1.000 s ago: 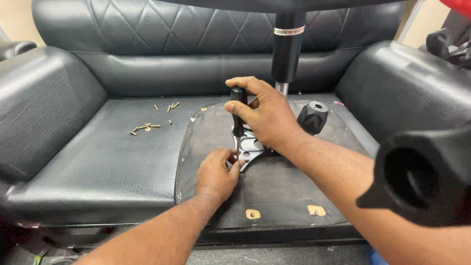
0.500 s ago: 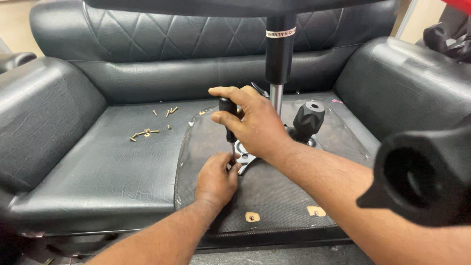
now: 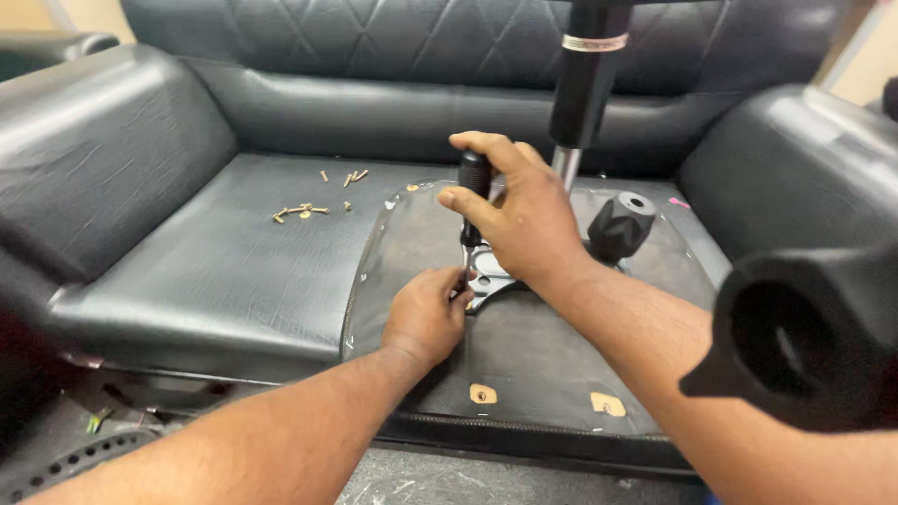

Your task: The person uses a screwdriver to fasten a metal bracket onto a black upholstered seat base, then repositions the bracket and continues tightening additional screws. Screws and washers are visible on the seat surface.

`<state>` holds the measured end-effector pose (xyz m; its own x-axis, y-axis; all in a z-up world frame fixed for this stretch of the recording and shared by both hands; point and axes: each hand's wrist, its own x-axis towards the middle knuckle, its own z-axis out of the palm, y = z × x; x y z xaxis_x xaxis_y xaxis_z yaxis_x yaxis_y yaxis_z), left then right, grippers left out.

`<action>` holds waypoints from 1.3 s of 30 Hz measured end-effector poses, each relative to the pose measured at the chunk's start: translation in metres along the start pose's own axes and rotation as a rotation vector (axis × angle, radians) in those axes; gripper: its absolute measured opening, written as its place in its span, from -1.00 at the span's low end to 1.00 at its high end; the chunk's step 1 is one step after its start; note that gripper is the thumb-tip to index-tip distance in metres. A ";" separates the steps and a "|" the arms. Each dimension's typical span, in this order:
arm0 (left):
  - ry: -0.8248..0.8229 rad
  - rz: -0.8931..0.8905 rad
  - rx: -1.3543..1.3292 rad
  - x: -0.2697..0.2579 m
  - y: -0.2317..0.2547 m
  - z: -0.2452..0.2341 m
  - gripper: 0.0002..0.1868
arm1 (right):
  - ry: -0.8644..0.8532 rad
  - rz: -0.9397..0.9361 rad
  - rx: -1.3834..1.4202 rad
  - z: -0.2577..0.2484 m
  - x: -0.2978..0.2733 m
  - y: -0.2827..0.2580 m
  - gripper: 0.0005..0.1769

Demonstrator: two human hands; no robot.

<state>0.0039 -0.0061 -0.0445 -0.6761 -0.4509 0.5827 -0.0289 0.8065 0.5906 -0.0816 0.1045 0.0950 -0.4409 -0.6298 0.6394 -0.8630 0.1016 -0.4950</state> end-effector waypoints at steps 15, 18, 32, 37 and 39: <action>-0.024 -0.047 -0.051 -0.001 0.010 -0.010 -0.76 | -0.006 0.010 0.213 0.009 0.006 0.009 -0.41; -0.015 -0.043 -0.062 0.000 0.007 -0.007 -0.77 | 0.146 -0.195 -0.057 0.017 -0.002 0.009 -0.42; -0.075 -0.106 -0.073 0.003 0.013 -0.011 -0.62 | -0.036 0.101 0.116 0.008 0.007 0.011 -0.28; -0.049 -0.077 -0.031 0.005 0.011 -0.008 -0.75 | -0.016 -0.309 0.122 0.001 0.008 0.020 -0.33; -0.038 -0.041 -0.050 0.005 0.010 -0.006 -0.76 | -0.113 -0.231 0.433 -0.003 0.001 0.023 -0.31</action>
<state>0.0042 -0.0028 -0.0323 -0.7028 -0.4676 0.5360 -0.0212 0.7670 0.6413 -0.1022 0.1087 0.0862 -0.1999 -0.6801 0.7053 -0.7429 -0.3641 -0.5617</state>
